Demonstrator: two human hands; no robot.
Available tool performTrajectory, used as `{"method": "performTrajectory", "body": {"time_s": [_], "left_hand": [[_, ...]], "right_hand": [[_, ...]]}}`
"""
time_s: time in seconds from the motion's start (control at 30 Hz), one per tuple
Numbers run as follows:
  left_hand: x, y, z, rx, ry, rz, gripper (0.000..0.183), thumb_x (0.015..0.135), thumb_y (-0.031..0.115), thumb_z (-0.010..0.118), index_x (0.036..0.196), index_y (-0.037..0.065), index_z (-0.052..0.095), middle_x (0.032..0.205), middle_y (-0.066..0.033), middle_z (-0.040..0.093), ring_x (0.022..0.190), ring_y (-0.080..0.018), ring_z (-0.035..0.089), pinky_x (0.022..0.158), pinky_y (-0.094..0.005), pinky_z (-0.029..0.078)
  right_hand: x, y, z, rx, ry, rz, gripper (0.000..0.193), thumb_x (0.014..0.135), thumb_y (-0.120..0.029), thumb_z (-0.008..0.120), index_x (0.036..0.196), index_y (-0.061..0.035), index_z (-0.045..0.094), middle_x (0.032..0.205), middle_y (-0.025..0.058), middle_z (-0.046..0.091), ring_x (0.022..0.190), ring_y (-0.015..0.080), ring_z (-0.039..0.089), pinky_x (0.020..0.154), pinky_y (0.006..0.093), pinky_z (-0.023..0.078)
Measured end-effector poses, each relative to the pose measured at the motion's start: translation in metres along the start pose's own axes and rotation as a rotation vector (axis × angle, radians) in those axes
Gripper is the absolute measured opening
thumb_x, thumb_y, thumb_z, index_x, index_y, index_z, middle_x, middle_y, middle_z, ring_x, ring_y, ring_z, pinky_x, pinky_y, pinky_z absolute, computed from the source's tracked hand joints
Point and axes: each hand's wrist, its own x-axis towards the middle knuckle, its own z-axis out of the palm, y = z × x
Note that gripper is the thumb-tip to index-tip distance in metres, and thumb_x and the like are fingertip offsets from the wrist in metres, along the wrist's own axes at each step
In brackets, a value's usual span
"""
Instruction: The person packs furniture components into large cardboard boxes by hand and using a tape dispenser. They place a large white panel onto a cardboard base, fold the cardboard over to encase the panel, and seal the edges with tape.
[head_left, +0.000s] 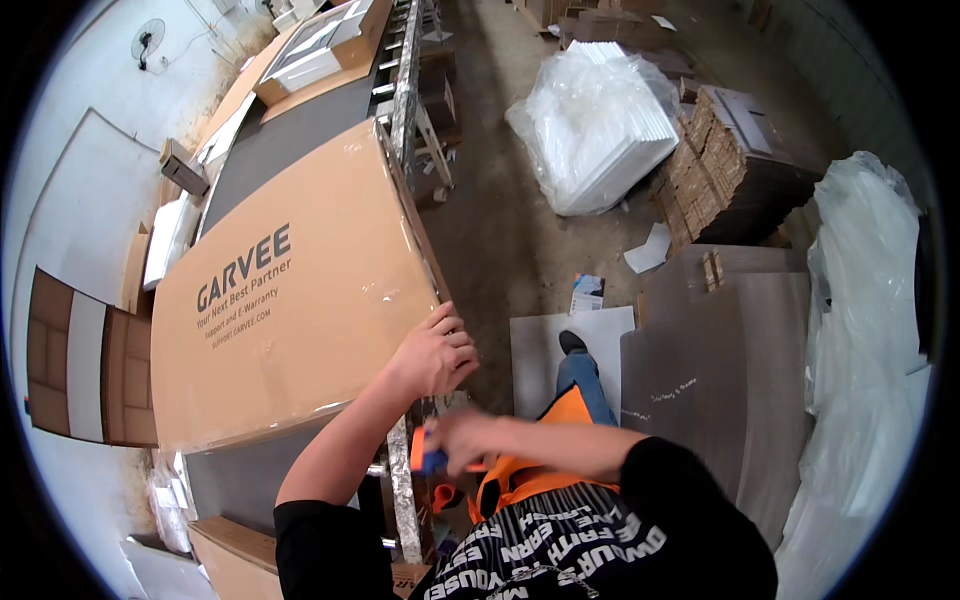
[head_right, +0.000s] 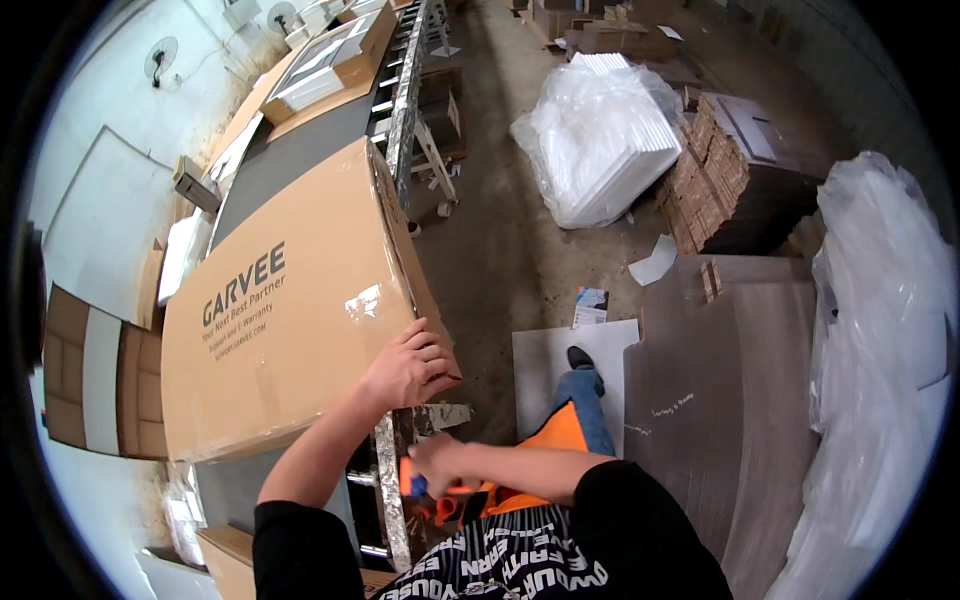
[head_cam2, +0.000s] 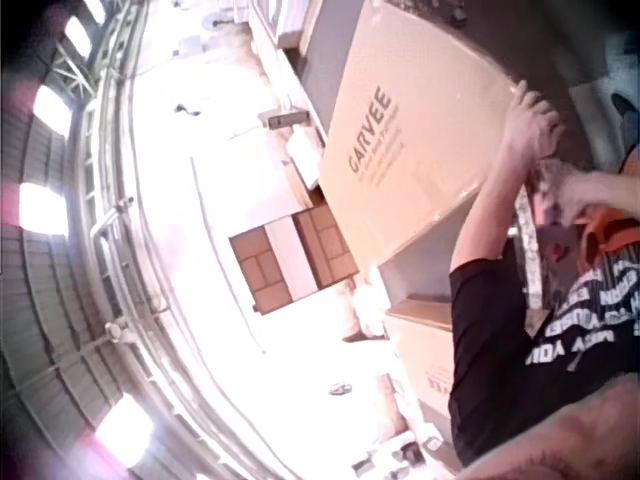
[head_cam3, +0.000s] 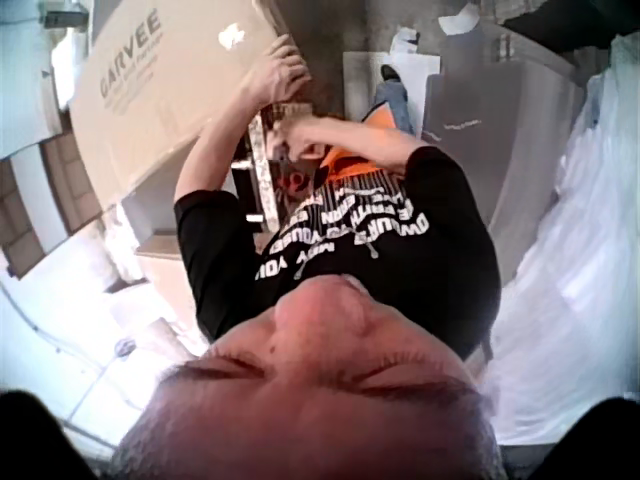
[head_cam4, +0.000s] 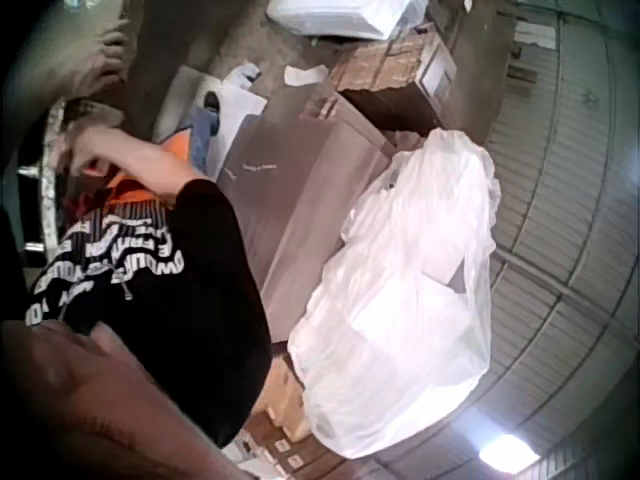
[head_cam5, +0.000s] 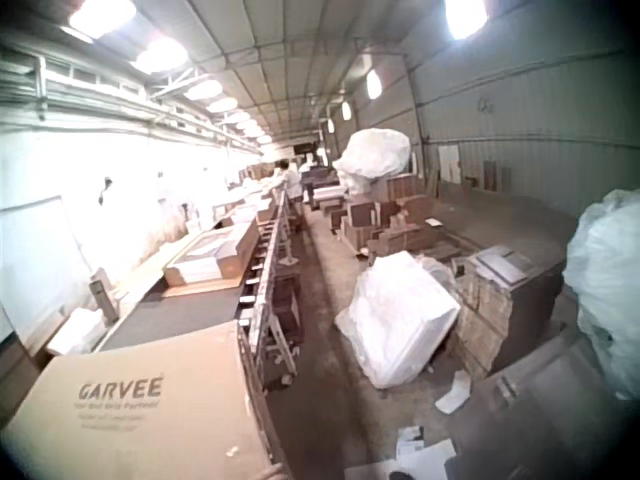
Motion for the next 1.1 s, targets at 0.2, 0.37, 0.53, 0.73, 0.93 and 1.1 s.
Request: {"method": "performTrajectory", "body": {"time_s": [0.2, 0.37, 0.53, 0.73, 0.93, 1.1], "left_hand": [[-0.008, 0.017, -0.014, 0.117, -0.011, -0.271, 0.087, 0.071, 0.044, 0.076, 0.143, 0.011, 0.040, 0.151, -0.0070, 0.034, 0.142, -0.0327, 0.024, 0.119, -0.0448, 0.017], [-0.011, 0.013, 0.003, 0.132, -0.055, -0.445, 0.137, 0.054, 0.079, 0.066, 0.146, -0.010, 0.019, 0.155, -0.0277, 0.012, 0.143, -0.0482, 0.006, 0.118, -0.0523, 0.010], [-0.015, 0.018, -0.002, 0.135, -0.055, -0.419, 0.132, 0.058, 0.082, 0.059, 0.146, -0.009, 0.020, 0.154, -0.0289, 0.013, 0.142, -0.0507, 0.006, 0.116, -0.0552, 0.010], [-0.008, 0.021, 0.007, 0.150, 0.058, -0.378, 0.107, 0.074, 0.064, 0.065, 0.144, -0.006, 0.024, 0.151, -0.0320, 0.019, 0.138, -0.0572, 0.014, 0.111, -0.0647, 0.012], [-0.012, 0.022, 0.006, 0.061, 0.082, -0.453, 0.104, 0.066, 0.043, 0.079, 0.143, -0.004, 0.028, 0.149, -0.0339, 0.023, 0.135, -0.0586, 0.020, 0.111, -0.0650, 0.018], [-0.009, 0.030, 0.007, 0.137, 0.054, -0.409, 0.110, 0.066, 0.041, 0.080, 0.146, -0.002, 0.019, 0.149, -0.0336, 0.021, 0.136, -0.0575, 0.019, 0.110, -0.0646, 0.019]], "right_hand": [[-0.082, 0.125, -0.014, 0.862, 0.118, 0.099, 0.061, 0.061, -0.016, 0.065, 0.120, -0.0028, 0.059, 0.107, 0.0101, 0.067, 0.087, 0.0230, 0.065, 0.079, 0.0350, 0.052], [-0.083, 0.144, -0.159, 1.351, 0.641, 0.084, 0.066, 0.061, -0.001, 0.060, 0.127, 0.0045, 0.058, 0.094, 0.0083, 0.070, 0.082, 0.0117, 0.065, 0.077, 0.0276, 0.052], [-0.039, 0.156, -0.071, 1.083, 0.299, -0.120, 0.058, 0.058, -0.011, 0.068, 0.116, -0.0102, 0.069, 0.088, 0.0070, 0.073, 0.073, 0.0119, 0.067, 0.068, 0.0288, 0.053], [-0.027, 0.033, -0.038, 0.489, 0.093, -0.058, 0.042, 0.057, -0.019, 0.071, 0.097, -0.0061, 0.070, 0.102, 0.0136, 0.066, 0.090, 0.0297, 0.066, 0.081, 0.0375, 0.053], [-0.043, 0.138, 0.018, 0.677, 0.056, -0.143, 0.064, 0.055, -0.018, 0.074, 0.118, -0.0101, 0.068, 0.108, 0.0109, 0.069, 0.094, 0.0246, 0.068, 0.082, 0.0335, 0.054], [-0.030, 0.214, -0.071, 1.567, 0.435, 0.008, 0.066, 0.062, -0.004, 0.059, 0.127, 0.0041, 0.058, 0.099, 0.0105, 0.069, 0.085, 0.0116, 0.063, 0.080, 0.0259, 0.052]]}}
